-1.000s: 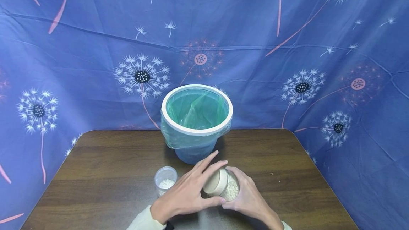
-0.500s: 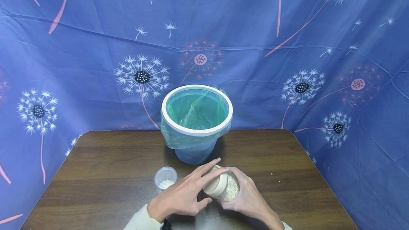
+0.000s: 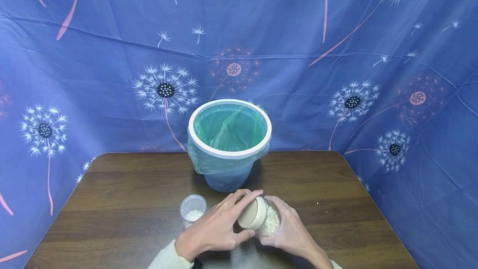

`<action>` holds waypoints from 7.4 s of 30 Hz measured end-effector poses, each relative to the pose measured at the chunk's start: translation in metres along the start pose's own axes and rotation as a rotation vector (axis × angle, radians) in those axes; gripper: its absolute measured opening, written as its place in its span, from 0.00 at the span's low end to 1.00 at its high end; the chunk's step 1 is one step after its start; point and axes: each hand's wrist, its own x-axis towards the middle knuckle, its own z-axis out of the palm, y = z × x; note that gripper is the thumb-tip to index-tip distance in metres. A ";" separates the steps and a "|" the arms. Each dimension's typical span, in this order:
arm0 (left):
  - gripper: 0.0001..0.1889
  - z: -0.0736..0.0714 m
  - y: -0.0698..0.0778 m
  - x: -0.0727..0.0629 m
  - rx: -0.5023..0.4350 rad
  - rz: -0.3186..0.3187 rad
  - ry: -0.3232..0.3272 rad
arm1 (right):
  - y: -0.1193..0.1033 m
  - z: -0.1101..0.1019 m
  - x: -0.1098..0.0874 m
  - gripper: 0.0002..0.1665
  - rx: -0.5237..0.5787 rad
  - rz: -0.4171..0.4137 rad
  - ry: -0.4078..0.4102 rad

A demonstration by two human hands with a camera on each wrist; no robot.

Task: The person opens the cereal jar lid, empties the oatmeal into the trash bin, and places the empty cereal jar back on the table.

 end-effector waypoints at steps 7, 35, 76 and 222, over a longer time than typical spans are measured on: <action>0.47 0.003 0.005 0.003 0.001 -0.085 0.022 | 0.000 -0.002 0.000 0.56 -0.005 0.001 0.006; 0.31 0.022 0.013 0.013 0.070 -0.262 0.291 | -0.001 0.000 0.001 0.53 0.000 -0.017 0.032; 0.35 0.023 0.014 0.007 0.065 -0.235 0.313 | 0.008 -0.012 -0.009 0.52 0.012 0.065 0.080; 0.09 -0.014 0.027 -0.039 0.023 0.240 0.399 | -0.004 -0.071 0.038 0.57 0.081 0.120 0.317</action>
